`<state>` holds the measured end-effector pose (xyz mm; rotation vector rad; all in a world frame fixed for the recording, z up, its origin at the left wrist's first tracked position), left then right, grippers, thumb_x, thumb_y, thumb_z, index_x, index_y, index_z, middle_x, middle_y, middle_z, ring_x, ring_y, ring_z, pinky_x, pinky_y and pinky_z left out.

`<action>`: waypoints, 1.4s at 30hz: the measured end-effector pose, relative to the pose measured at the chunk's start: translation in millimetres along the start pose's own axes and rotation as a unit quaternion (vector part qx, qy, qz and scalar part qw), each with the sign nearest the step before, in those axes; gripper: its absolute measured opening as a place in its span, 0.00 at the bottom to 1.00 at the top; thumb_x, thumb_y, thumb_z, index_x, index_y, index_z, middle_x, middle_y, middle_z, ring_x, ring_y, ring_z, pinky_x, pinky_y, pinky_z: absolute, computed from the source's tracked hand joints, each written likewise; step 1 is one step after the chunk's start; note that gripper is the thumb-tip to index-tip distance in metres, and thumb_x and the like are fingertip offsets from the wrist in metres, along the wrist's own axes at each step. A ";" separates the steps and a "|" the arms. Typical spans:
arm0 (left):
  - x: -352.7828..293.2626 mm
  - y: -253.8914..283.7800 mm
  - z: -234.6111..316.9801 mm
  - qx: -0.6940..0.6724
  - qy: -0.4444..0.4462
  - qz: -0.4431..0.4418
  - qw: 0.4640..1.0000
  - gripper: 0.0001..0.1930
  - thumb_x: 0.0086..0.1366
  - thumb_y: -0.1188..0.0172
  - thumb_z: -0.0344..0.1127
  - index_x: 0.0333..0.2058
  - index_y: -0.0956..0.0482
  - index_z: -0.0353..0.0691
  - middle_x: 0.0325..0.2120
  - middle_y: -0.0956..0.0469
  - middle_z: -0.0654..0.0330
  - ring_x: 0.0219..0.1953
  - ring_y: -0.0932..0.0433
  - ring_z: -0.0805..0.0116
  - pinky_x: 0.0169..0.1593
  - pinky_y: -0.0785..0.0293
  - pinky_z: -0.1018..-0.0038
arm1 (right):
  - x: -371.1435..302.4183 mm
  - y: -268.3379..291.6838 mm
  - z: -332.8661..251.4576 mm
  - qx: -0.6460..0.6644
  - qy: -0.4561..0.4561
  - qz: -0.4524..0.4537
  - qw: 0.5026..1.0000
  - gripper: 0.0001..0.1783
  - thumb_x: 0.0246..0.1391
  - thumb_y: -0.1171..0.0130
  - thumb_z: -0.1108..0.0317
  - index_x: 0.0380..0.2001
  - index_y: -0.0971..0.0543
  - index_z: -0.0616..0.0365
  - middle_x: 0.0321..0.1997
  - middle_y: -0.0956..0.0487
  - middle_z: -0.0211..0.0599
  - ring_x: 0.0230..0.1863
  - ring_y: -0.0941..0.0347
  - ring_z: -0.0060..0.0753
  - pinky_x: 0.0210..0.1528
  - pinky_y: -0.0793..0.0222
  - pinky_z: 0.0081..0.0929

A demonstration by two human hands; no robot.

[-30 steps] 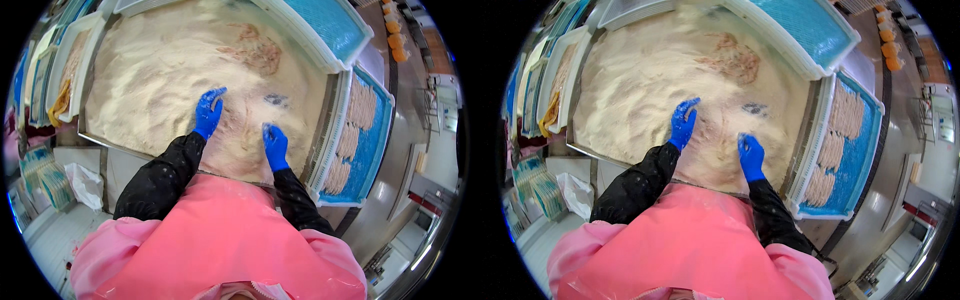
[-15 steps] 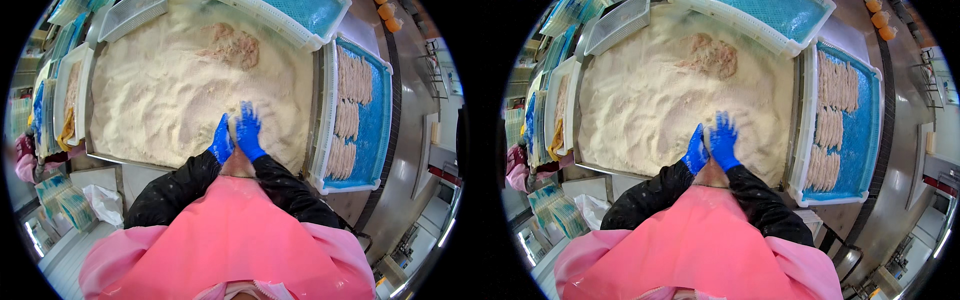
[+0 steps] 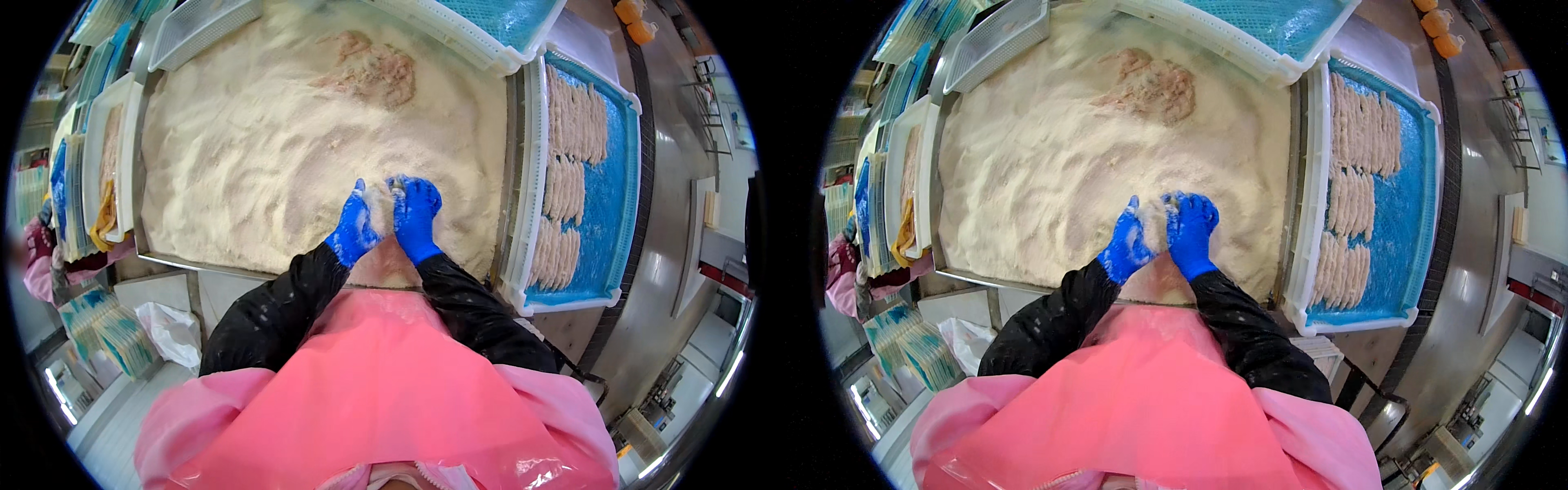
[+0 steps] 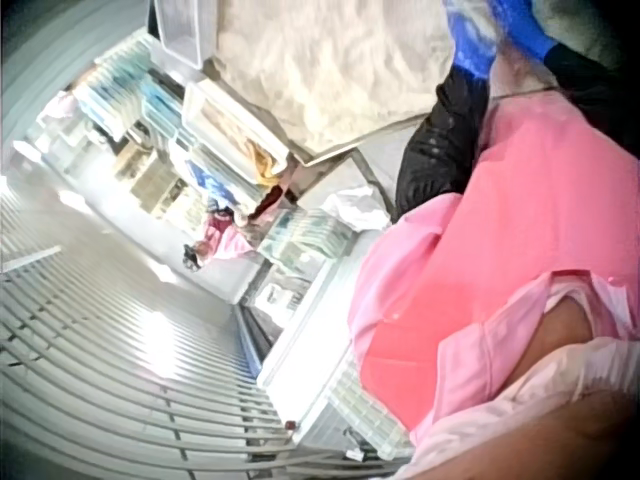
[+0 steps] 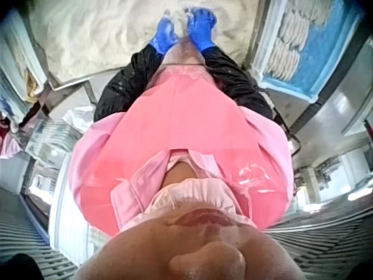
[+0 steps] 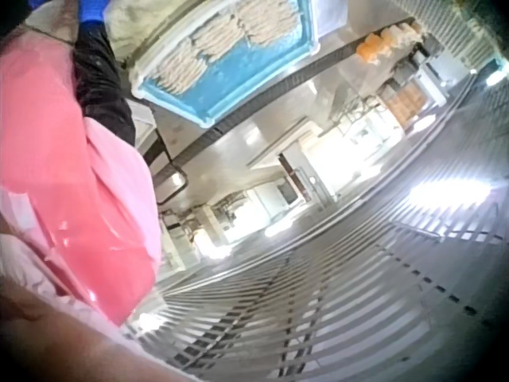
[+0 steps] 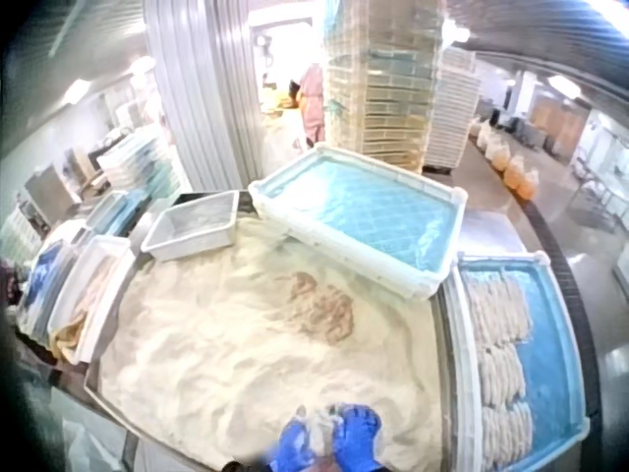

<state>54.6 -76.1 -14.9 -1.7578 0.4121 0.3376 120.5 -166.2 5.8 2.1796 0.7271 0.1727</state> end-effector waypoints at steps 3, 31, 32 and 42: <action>-15.1 -18.3 -14.0 0.128 0.012 0.094 0.987 0.33 0.69 0.60 0.63 0.59 0.35 0.40 0.53 0.29 0.52 0.54 0.28 0.55 0.60 0.33 0.58 | -12.6 2.8 16.4 0.086 0.034 0.056 0.994 0.17 0.60 0.47 0.59 0.47 0.23 0.58 0.42 0.22 0.35 0.41 0.30 0.35 0.47 0.38 0.34; 2.6 -3.5 41.7 0.573 0.021 0.332 0.749 0.31 0.67 0.59 0.64 0.36 0.18 0.42 0.24 0.17 0.61 0.23 0.21 0.73 0.27 0.36 0.78 | 244.6 435.0 396.9 -0.154 0.084 0.165 0.971 0.18 0.64 0.53 0.63 0.49 0.24 0.63 0.47 0.21 0.49 0.47 0.25 0.41 0.53 0.32 0.33; 2.3 -5.9 40.4 0.570 0.017 0.335 0.750 0.31 0.67 0.59 0.63 0.36 0.18 0.42 0.24 0.17 0.61 0.23 0.21 0.73 0.27 0.36 0.78 | 252.3 439.9 404.2 -0.153 0.075 0.153 0.973 0.18 0.63 0.52 0.63 0.47 0.24 0.63 0.46 0.21 0.51 0.46 0.25 0.45 0.51 0.31 0.36; 2.7 7.4 42.1 0.552 0.006 0.287 0.783 0.30 0.67 0.56 0.61 0.36 0.18 0.38 0.24 0.18 0.59 0.24 0.19 0.70 0.23 0.33 0.79 | 174.4 428.9 357.2 -0.308 -0.023 0.118 0.944 0.14 0.59 0.50 0.67 0.44 0.25 0.63 0.40 0.21 0.54 0.44 0.23 0.53 0.46 0.28 0.39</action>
Point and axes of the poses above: each hand's wrist, its own x-axis towards the middle knuckle, its own y-axis out of the back of the hand, z = x × y, the point moved 4 cm from there along x, towards the middle knuckle
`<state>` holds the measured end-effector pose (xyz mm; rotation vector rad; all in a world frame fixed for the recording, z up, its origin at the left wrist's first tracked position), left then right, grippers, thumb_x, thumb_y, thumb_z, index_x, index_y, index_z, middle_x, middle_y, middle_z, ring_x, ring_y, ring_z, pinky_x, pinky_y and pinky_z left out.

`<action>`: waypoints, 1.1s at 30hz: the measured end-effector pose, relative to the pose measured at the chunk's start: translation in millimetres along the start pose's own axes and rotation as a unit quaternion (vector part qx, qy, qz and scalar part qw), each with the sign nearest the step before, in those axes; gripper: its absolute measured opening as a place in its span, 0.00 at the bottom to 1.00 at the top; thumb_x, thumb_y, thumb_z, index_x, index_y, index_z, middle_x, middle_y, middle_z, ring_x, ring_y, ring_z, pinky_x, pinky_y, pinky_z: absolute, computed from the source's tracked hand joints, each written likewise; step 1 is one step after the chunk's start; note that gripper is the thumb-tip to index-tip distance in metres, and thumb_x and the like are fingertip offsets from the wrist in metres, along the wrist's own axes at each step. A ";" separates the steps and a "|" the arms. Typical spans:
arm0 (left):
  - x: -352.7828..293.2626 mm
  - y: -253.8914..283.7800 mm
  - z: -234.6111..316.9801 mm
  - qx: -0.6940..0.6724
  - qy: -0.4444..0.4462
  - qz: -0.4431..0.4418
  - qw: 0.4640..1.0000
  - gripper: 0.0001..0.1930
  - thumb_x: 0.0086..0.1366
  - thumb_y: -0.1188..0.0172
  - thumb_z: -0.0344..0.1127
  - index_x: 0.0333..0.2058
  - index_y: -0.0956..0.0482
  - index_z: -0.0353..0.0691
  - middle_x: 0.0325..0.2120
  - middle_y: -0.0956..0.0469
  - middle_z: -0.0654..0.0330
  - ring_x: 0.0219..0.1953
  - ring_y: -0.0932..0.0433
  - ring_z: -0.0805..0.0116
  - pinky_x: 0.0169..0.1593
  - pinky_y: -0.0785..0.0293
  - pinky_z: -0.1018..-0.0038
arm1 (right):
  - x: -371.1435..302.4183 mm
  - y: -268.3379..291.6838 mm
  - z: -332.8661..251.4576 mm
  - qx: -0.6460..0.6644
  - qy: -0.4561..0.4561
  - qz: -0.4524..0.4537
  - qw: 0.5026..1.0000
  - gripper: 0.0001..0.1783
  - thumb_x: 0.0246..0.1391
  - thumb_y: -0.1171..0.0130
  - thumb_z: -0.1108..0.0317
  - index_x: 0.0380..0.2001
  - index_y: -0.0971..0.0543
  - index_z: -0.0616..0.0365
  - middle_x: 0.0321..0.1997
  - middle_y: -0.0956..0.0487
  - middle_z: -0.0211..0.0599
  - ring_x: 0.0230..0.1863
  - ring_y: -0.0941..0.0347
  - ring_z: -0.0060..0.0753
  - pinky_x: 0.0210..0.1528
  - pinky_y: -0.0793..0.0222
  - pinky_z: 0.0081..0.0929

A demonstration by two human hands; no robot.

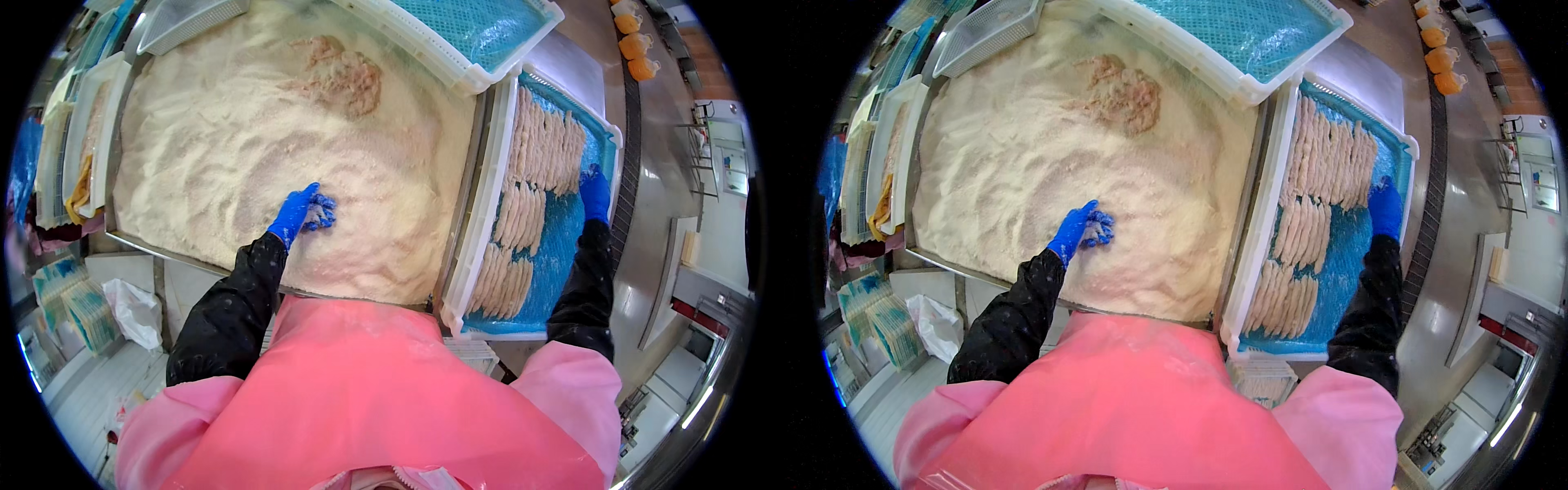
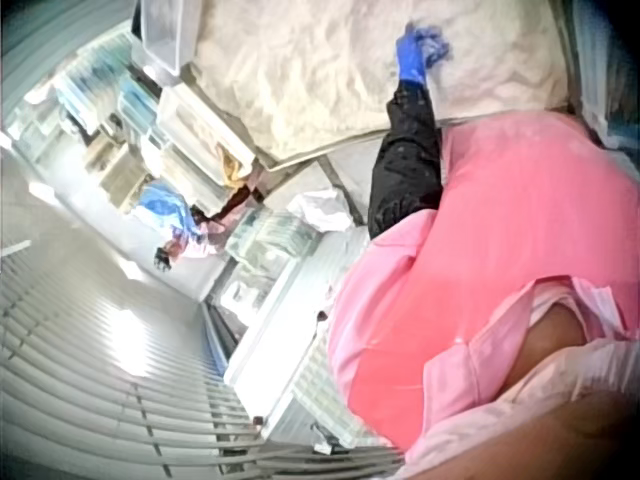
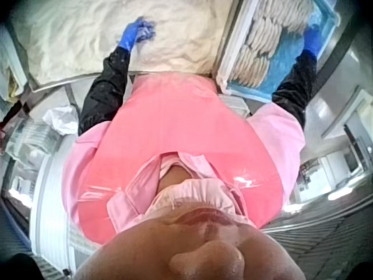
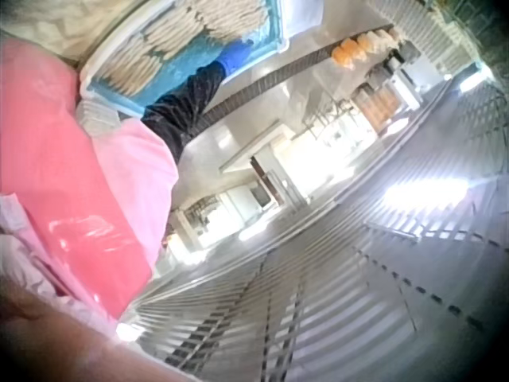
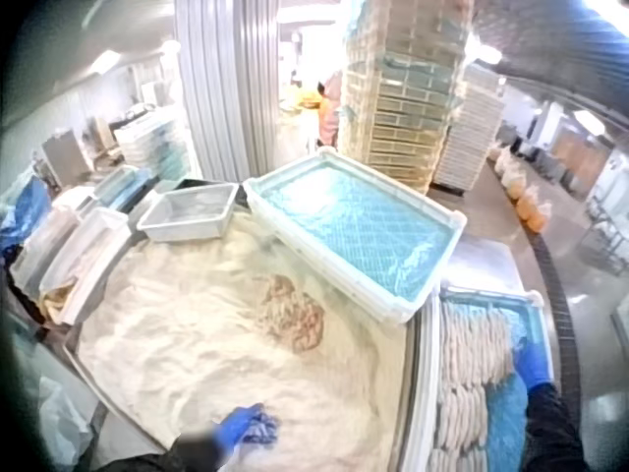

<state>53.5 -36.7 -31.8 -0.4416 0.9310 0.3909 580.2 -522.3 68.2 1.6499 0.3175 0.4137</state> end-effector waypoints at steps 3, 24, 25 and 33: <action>3.2 4.6 -5.7 -0.033 -0.022 -0.031 0.999 0.29 0.68 0.56 0.60 0.39 0.19 0.38 0.26 0.18 0.57 0.24 0.20 0.70 0.24 0.32 0.80 | -39.7 40.2 -181.0 0.236 0.047 0.144 0.960 0.18 0.57 0.52 0.75 0.51 0.26 0.62 0.44 0.21 0.49 0.48 0.24 0.43 0.51 0.30 0.35; -37.0 74.0 -32.4 -0.122 -0.137 -0.086 0.979 0.16 0.70 0.49 0.43 0.43 0.21 0.36 0.29 0.20 0.59 0.30 0.21 0.72 0.37 0.22 0.74 | 6.6 -141.3 -688.3 0.251 0.344 0.104 0.899 0.07 0.47 0.41 0.67 0.32 0.19 0.51 0.33 0.24 0.44 0.38 0.26 0.50 0.39 0.30 0.43; -38.1 76.8 -35.4 -0.126 -0.131 -0.077 0.980 0.16 0.70 0.49 0.43 0.43 0.21 0.36 0.29 0.20 0.59 0.30 0.21 0.72 0.37 0.22 0.74 | 5.4 -139.9 -702.8 0.120 0.377 0.074 0.915 0.09 0.45 0.39 0.67 0.33 0.18 0.50 0.33 0.23 0.43 0.41 0.26 0.49 0.42 0.30 0.42; -33.2 80.3 -36.1 -0.122 -0.161 -0.077 0.976 0.16 0.71 0.49 0.44 0.43 0.20 0.37 0.28 0.20 0.60 0.28 0.21 0.73 0.31 0.27 0.78 | -9.3 -126.0 -651.2 0.411 0.272 -0.054 0.868 0.12 0.45 0.31 0.69 0.34 0.20 0.58 0.34 0.22 0.35 0.36 0.26 0.33 0.41 0.30 0.29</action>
Point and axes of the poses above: each hand's wrist, its own x-axis towards the middle knuckle, its own y-axis out of the back of the hand, z = x × y, the point moved 4 cm from there along x, towards the middle knuckle
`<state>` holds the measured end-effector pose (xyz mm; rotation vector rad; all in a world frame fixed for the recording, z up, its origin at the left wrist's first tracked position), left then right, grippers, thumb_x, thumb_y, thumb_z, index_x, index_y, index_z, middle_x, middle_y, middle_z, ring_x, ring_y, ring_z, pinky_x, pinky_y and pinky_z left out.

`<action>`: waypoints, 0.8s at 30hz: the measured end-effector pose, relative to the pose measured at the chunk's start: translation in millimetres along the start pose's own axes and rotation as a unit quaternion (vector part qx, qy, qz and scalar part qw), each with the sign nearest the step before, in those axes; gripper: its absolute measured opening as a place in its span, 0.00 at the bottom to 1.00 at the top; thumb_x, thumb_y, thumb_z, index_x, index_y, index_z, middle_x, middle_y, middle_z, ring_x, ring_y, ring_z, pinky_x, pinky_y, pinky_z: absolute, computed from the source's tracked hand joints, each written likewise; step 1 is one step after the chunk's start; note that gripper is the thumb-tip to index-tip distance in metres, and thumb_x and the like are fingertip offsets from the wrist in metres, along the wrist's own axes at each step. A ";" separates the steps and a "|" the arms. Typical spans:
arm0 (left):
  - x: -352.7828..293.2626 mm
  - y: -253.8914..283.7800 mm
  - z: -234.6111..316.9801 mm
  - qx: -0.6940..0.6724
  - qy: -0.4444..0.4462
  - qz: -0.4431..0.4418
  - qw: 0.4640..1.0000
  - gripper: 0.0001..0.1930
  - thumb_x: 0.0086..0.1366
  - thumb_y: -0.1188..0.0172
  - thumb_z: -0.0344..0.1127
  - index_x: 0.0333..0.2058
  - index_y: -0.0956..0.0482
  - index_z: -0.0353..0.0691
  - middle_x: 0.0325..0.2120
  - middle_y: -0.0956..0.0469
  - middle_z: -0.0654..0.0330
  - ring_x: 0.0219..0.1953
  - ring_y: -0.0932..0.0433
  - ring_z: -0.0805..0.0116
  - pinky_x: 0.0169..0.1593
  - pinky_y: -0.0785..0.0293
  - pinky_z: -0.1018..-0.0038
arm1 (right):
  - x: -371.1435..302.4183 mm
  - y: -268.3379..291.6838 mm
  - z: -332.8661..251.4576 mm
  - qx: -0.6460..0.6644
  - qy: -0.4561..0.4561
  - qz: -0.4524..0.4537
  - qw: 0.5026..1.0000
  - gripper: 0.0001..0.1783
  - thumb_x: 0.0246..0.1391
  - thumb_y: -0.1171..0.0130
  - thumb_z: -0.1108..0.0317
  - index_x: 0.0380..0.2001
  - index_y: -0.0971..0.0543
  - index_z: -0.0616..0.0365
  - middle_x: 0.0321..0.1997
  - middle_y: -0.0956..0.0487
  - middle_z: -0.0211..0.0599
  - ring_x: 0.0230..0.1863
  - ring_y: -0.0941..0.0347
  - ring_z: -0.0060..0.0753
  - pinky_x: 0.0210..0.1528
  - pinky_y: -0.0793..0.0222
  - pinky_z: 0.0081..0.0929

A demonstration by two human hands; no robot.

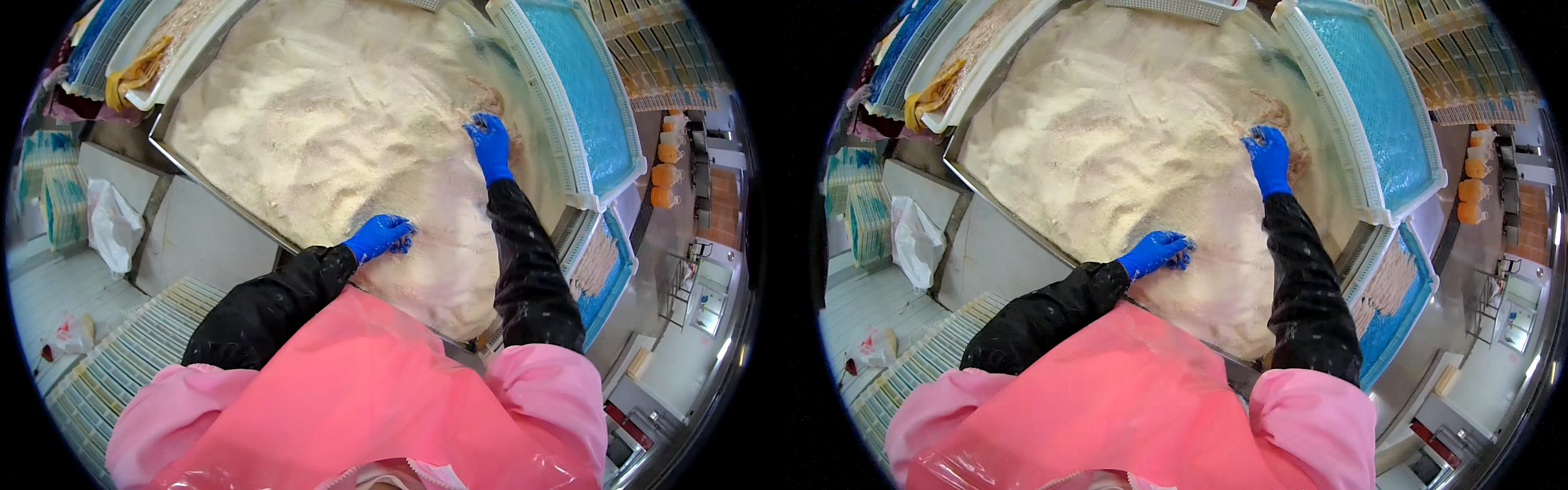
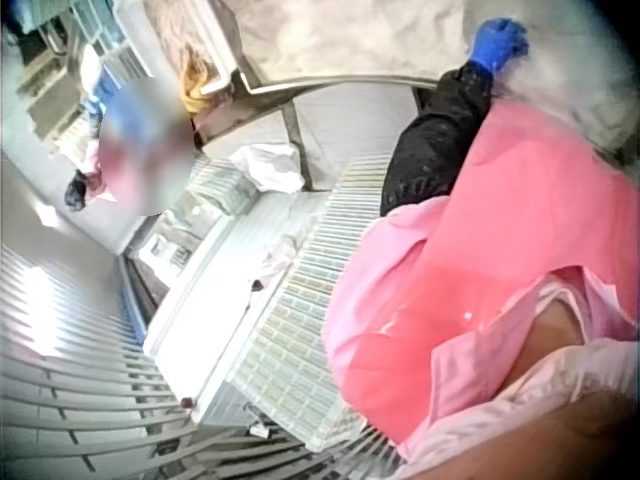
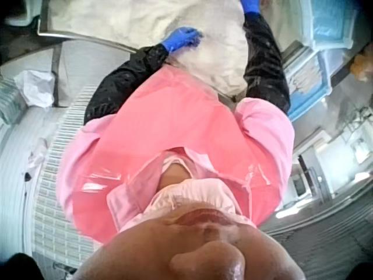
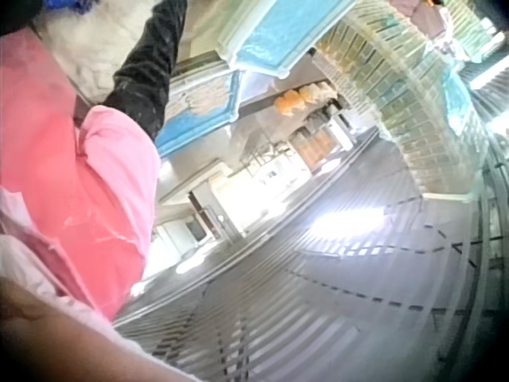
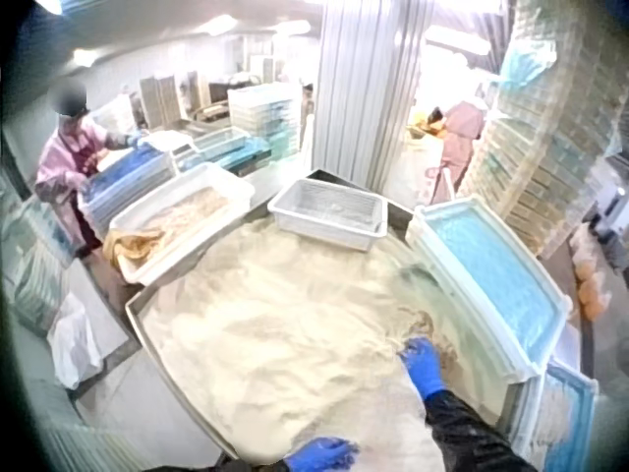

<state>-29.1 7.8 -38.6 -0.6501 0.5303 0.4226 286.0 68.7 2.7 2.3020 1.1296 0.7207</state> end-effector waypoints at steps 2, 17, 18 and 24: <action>-1.1 -2.0 0.4 0.010 0.004 0.006 1.000 0.16 0.71 0.50 0.44 0.43 0.20 0.37 0.29 0.20 0.60 0.28 0.21 0.73 0.31 0.27 0.78 | -25.8 13.7 -4.4 0.139 -0.088 0.036 0.986 0.11 0.49 0.32 0.72 0.36 0.21 0.61 0.34 0.22 0.30 0.35 0.27 0.21 0.40 0.31 0.20; -8.5 -12.7 21.5 0.073 -0.042 0.047 0.995 0.15 0.69 0.48 0.40 0.44 0.19 0.36 0.28 0.20 0.60 0.27 0.22 0.73 0.33 0.26 0.78 | -249.0 46.5 -104.0 -0.118 0.124 -0.054 0.984 0.16 0.44 0.39 0.76 0.40 0.23 0.53 0.40 0.23 0.36 0.43 0.28 0.44 0.44 0.34 0.37; -4.8 -12.5 21.2 0.089 -0.072 0.058 0.992 0.15 0.69 0.48 0.39 0.44 0.19 0.36 0.28 0.19 0.60 0.28 0.21 0.73 0.33 0.26 0.78 | -266.3 46.5 -108.0 -0.109 0.128 -0.090 0.982 0.17 0.43 0.40 0.74 0.41 0.23 0.52 0.42 0.23 0.36 0.44 0.28 0.43 0.45 0.34 0.39; 31.2 -38.3 78.8 0.443 -0.405 0.153 0.785 0.16 0.68 0.48 0.32 0.52 0.25 0.35 0.50 0.24 0.55 0.54 0.28 0.67 0.58 0.35 0.70 | -286.6 62.4 -79.2 -0.034 -0.036 0.052 0.997 0.26 0.45 0.49 0.80 0.51 0.26 0.59 0.54 0.26 0.47 0.54 0.31 0.53 0.57 0.38 0.40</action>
Point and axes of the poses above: each hand's wrist, its own x-axis towards the middle knuckle, its own y-axis out of the back of the hand, z = x × y, the point moved 4 cm from there along x, towards the middle knuckle
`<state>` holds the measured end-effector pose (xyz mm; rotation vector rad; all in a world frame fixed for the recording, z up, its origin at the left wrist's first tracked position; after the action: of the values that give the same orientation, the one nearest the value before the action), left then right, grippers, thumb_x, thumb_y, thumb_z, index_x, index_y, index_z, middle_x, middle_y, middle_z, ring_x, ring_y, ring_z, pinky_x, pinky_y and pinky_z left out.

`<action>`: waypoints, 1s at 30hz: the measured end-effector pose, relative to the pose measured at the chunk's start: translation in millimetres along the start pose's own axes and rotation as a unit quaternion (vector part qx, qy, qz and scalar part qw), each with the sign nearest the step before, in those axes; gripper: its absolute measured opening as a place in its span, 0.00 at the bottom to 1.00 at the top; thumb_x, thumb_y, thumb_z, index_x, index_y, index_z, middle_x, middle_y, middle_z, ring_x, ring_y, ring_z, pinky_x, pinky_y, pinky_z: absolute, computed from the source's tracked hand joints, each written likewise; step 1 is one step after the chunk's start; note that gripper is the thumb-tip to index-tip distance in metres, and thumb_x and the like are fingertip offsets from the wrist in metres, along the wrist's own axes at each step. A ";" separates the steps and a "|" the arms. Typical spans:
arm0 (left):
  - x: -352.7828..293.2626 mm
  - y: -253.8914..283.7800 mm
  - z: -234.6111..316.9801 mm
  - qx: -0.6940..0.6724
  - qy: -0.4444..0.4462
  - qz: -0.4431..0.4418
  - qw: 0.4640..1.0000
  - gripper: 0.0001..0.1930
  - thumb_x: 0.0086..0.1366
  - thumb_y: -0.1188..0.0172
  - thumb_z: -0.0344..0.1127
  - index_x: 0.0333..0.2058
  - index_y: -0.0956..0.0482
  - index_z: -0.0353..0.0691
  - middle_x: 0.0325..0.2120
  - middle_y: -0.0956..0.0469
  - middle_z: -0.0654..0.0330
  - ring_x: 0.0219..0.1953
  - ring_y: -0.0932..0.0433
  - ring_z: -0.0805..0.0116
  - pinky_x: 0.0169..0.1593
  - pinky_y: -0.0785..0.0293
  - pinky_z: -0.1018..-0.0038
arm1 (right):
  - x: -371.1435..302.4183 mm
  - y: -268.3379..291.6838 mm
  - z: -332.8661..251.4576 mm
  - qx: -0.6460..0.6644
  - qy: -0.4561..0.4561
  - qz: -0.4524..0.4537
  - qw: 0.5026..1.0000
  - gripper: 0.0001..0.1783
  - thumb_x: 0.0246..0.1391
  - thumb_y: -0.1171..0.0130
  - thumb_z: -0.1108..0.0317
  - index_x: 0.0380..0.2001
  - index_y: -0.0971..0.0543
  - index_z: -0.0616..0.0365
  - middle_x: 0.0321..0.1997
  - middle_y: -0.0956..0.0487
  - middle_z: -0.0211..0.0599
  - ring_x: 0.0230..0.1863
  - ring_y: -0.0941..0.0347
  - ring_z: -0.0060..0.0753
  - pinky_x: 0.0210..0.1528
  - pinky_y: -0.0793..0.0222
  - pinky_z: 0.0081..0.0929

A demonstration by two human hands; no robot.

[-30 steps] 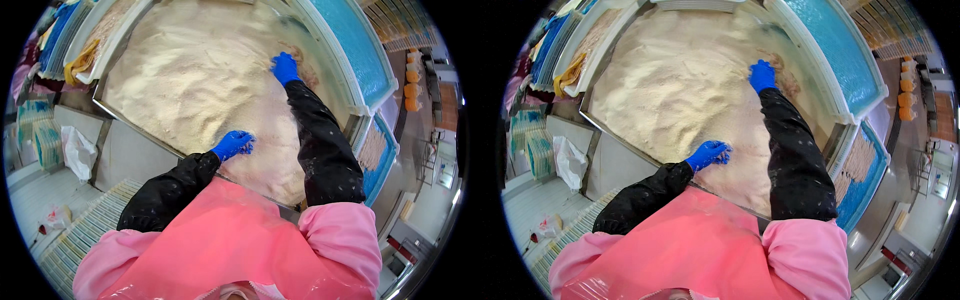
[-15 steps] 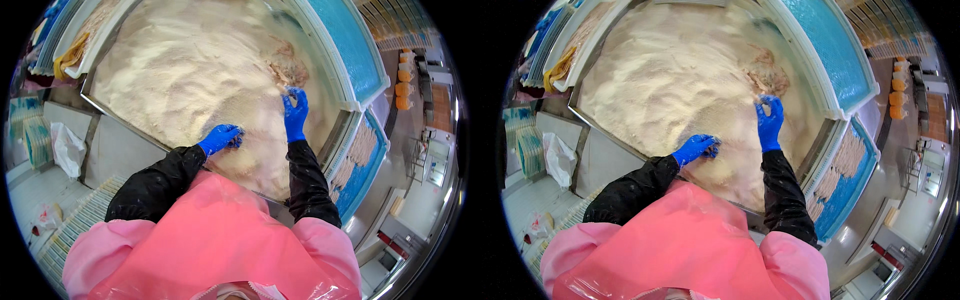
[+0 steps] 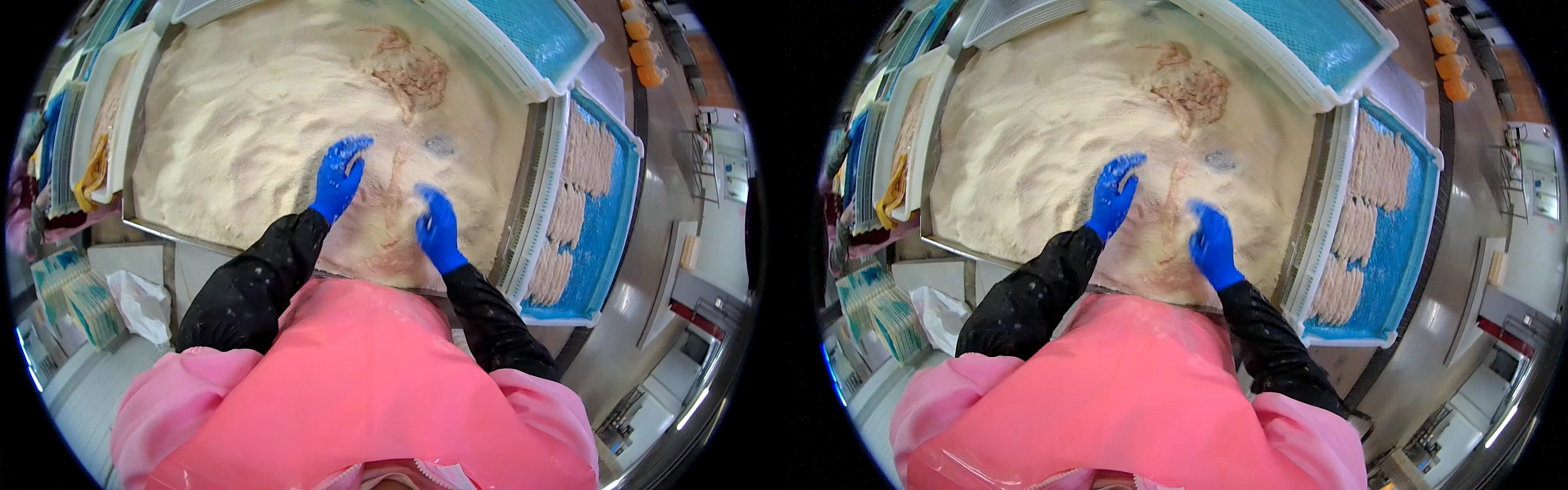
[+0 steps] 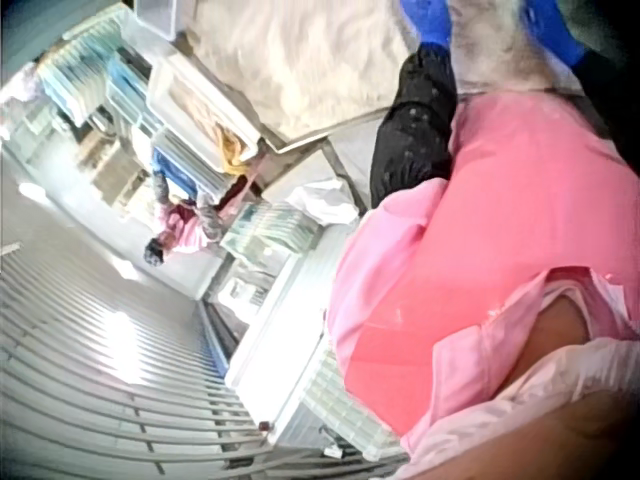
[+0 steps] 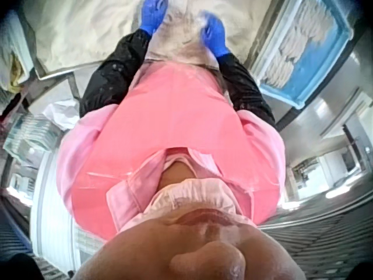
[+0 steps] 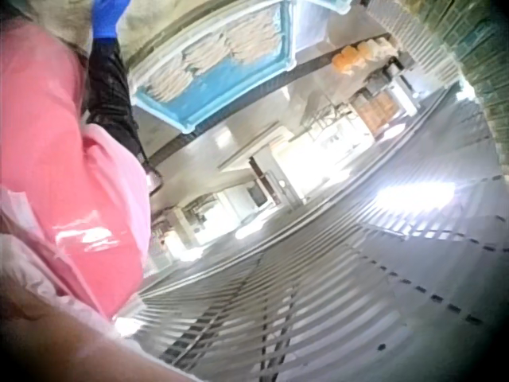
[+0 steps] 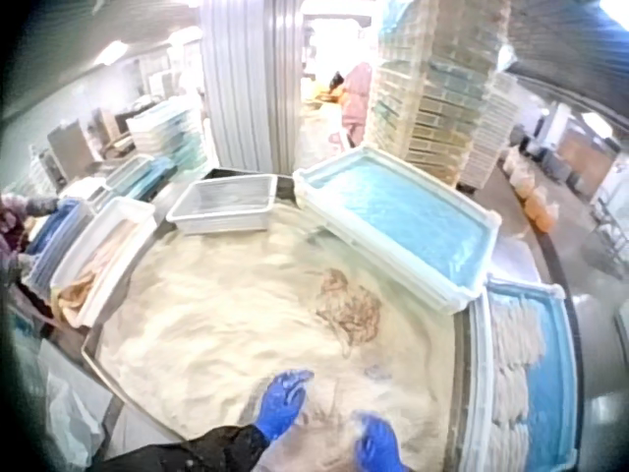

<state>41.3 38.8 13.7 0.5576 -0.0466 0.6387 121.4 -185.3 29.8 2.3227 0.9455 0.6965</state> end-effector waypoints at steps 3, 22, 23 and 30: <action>26.0 -44.1 -11.1 -0.152 0.060 0.068 0.984 0.18 0.67 0.46 0.31 0.55 0.27 0.34 0.55 0.28 0.54 0.60 0.34 0.68 0.63 0.41 0.71 | 20.1 -33.4 70.0 0.092 -0.164 0.145 0.971 0.28 0.60 0.51 0.71 0.64 0.39 0.64 0.66 0.37 0.52 0.68 0.42 0.47 0.69 0.51 0.36; -93.8 -106.0 -50.5 -0.687 0.397 -0.042 0.607 0.28 0.73 0.63 0.55 0.61 0.36 0.40 0.56 0.30 0.53 0.56 0.30 0.58 0.62 0.37 0.67 | 12.9 -66.8 31.0 -0.185 -0.154 -0.059 0.969 0.36 0.63 0.56 0.48 0.69 0.46 0.48 0.74 0.52 0.41 0.74 0.59 0.53 0.69 0.69 0.60; -70.2 -72.9 32.5 -0.702 0.465 -0.044 0.538 0.30 0.72 0.62 0.56 0.63 0.38 0.40 0.59 0.33 0.52 0.59 0.33 0.57 0.64 0.39 0.66 | -4.2 -67.5 47.3 -0.245 -0.209 -0.071 0.944 0.36 0.63 0.57 0.47 0.69 0.47 0.48 0.75 0.53 0.42 0.74 0.60 0.54 0.69 0.69 0.60; -72.1 -89.7 31.9 -0.788 0.398 -0.065 0.464 0.29 0.72 0.60 0.56 0.61 0.36 0.42 0.56 0.30 0.53 0.55 0.30 0.59 0.60 0.34 0.63 | 17.1 -82.9 -38.9 -0.030 -0.069 -0.092 0.993 0.31 0.63 0.54 0.56 0.67 0.41 0.51 0.72 0.44 0.40 0.73 0.54 0.44 0.70 0.70 0.56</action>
<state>38.9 -76.5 -17.1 -1.6141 0.2842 0.3936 68.9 -111.0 9.4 2.1672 1.0449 0.4770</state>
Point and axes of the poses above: each hand's wrist, its own x-axis towards the middle knuckle, its own y-axis out of the back of the hand, z = x × y, the point moved 4 cm from there along x, towards the middle knuckle
